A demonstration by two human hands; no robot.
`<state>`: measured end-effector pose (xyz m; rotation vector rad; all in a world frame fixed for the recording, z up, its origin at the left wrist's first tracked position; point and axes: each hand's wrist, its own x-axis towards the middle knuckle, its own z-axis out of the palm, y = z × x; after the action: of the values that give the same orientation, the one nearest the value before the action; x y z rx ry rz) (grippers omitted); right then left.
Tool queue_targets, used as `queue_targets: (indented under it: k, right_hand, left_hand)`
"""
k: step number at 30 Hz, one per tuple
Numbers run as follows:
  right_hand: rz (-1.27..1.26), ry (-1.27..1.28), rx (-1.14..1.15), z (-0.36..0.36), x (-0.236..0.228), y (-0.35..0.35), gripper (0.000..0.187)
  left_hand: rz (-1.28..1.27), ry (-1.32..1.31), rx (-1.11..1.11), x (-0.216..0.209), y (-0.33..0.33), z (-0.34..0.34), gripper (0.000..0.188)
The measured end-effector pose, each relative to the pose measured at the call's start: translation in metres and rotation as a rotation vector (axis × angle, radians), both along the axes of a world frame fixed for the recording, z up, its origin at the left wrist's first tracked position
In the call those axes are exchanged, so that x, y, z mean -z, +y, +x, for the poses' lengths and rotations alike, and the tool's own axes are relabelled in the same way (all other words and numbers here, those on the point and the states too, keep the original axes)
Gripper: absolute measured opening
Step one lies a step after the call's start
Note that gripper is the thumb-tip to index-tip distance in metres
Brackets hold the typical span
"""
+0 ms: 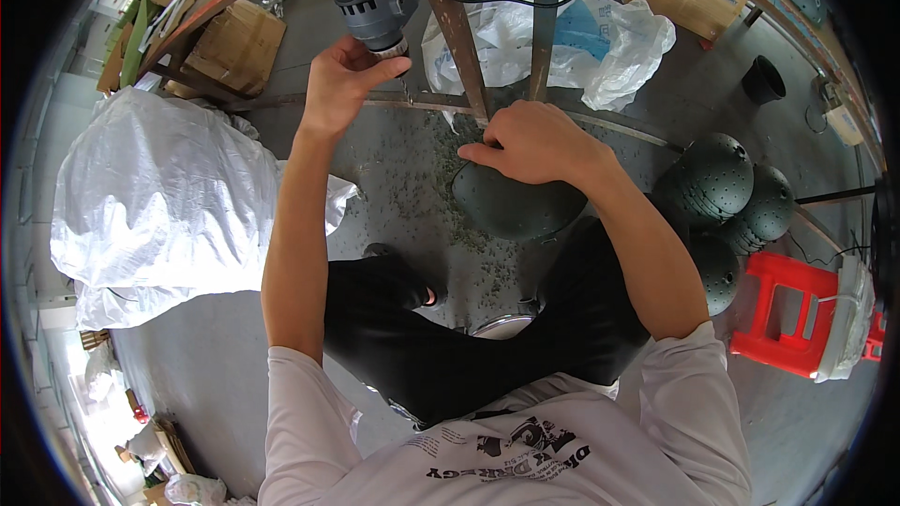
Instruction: Drilling holes and cleaning debris from green plastic helmets using an electric drill and a screwdriver.
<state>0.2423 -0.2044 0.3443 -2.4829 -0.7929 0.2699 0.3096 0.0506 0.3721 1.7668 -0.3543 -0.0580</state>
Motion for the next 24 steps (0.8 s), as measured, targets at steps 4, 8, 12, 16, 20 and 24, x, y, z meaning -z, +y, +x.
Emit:
queue_targets:
  k: [4,8,12,16,20,24]
  right_hand:
    - [0.010,-0.006,-0.009,0.000,0.002,0.003,0.054]
    - [0.009,-0.048,-0.006,0.000,0.004,-0.003,0.052]
    - [0.004,-0.031,-0.001,0.002,0.003,-0.003,0.051]
    - [0.021,-0.019,-0.007,0.001,0.003,0.002,0.052]
    - [0.004,-0.002,-0.010,0.002,0.003,0.002,0.052]
    - [-0.076,0.041,0.007,0.001,-0.005,0.003,0.052]
  left_hand:
    - [0.271,-0.157,-0.258,0.011,-0.011,0.009,0.059]
    - [0.064,-0.110,-0.094,0.013,-0.007,0.005,0.052]
    - [0.122,-0.039,-0.008,0.017,0.007,-0.001,0.043]
    - [0.258,0.016,-0.035,0.029,0.022,0.001,0.031]
    - [0.296,0.033,-0.074,0.036,0.026,0.003,0.027]
    - [0.269,0.060,-0.073,0.040,0.027,0.004,0.025]
